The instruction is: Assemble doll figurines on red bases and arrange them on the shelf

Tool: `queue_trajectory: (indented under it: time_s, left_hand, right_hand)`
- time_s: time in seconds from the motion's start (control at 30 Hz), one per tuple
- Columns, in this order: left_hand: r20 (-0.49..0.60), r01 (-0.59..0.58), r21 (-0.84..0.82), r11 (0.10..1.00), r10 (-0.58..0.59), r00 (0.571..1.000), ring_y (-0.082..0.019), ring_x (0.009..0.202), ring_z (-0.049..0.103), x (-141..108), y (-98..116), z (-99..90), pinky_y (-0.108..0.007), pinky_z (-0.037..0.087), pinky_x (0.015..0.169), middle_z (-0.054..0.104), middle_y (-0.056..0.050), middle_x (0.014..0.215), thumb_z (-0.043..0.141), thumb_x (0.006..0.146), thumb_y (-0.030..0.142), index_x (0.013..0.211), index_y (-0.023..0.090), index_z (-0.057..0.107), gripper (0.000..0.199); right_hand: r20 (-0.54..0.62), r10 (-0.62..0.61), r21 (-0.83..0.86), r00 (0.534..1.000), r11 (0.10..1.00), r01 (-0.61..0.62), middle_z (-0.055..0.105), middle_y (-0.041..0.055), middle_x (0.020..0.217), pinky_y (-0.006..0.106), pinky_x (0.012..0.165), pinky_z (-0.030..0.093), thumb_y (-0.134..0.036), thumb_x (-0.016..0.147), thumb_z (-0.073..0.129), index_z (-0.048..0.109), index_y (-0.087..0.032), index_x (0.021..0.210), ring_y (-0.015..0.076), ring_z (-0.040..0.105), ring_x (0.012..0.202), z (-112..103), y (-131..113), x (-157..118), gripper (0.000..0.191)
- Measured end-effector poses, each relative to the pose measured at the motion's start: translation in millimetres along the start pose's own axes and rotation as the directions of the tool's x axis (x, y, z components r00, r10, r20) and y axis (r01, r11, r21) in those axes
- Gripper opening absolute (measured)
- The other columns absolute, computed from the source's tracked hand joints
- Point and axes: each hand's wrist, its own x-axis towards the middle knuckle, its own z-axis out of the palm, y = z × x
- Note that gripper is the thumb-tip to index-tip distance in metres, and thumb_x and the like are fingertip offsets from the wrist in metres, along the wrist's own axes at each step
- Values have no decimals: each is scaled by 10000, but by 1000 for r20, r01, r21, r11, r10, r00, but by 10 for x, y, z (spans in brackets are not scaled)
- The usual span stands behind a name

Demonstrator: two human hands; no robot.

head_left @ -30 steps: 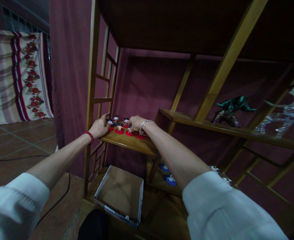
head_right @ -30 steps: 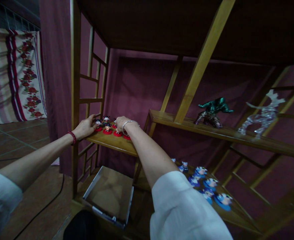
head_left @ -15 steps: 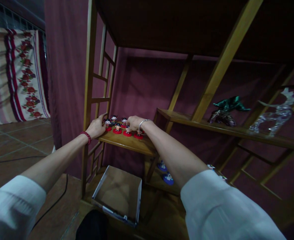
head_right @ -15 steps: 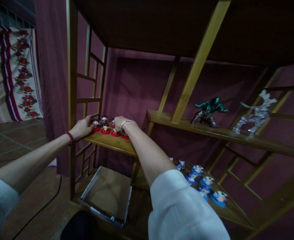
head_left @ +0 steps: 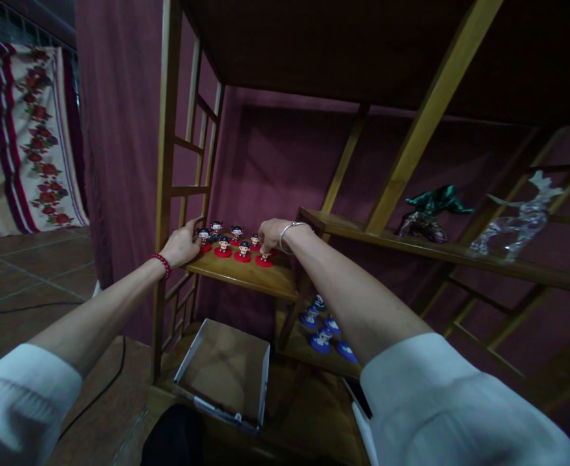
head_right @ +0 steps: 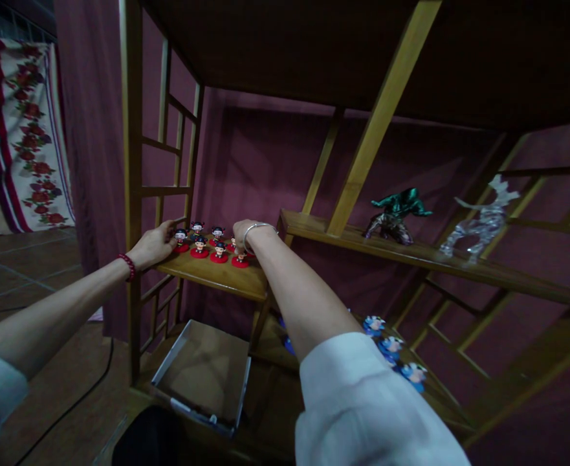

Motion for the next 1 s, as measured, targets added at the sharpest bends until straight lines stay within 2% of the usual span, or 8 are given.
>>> queue_trajectory:
  time_s: [0.13,0.3,0.5,0.7,0.83,0.93,1.0]
  left_hand:
    - [0,1,17,1000,-1,1000,-187,1009,565,6,-19,15,-273,430,868,606,-81,1097,437,767,239,1280,150,359,526]
    - [8,9,41,999,-9,1000,-193,971,585,-1,-6,6,-273,445,841,626,-90,1048,428,770,244,1276,141,365,520]
    - [23,36,74,997,-38,999,-195,962,589,-6,13,-9,-273,450,833,628,-83,1045,430,774,264,1280,152,361,522]
    - [31,39,44,998,-41,999,-200,968,587,-15,23,-19,-275,447,840,619,-97,1070,431,770,273,1277,139,361,529]
    - [41,46,55,997,-48,998,-205,982,582,-21,47,-35,-281,442,847,617,-96,1075,430,771,274,1263,146,375,511]
    - [32,44,28,999,-45,998,-199,1003,572,-13,33,-16,-276,434,863,607,-101,1097,430,773,273,1258,137,371,507]
    - [16,45,3,999,-46,999,-198,1022,563,-4,11,5,-279,431,868,601,-114,1104,411,780,265,1258,125,364,500]
  right_hand:
    - [35,-10,15,999,1000,9,645,98,1010,232,727,450,-277,667,668,619,-98,1033,199,593,914,89,-5,-16,410]
    - [41,9,144,999,990,-15,674,74,915,212,658,462,-240,657,677,646,-114,969,165,618,800,167,3,32,338]
    - [129,5,300,992,953,-43,679,82,884,192,579,465,-198,680,656,634,-103,967,130,622,686,204,25,80,303]
    - [126,-5,296,992,954,-33,681,86,872,202,571,464,-195,687,651,633,-106,972,139,624,684,208,14,45,299]
    - [64,0,237,998,971,-15,683,61,867,203,647,461,-255,669,674,639,-128,980,153,623,762,141,39,12,338]
    - [-50,38,206,998,978,-27,673,73,924,214,719,458,-303,683,656,650,-140,971,179,613,858,69,97,52,330]
    - [-140,85,204,987,977,-56,653,93,996,218,754,456,-266,691,640,646,-142,986,192,598,924,47,137,114,320]
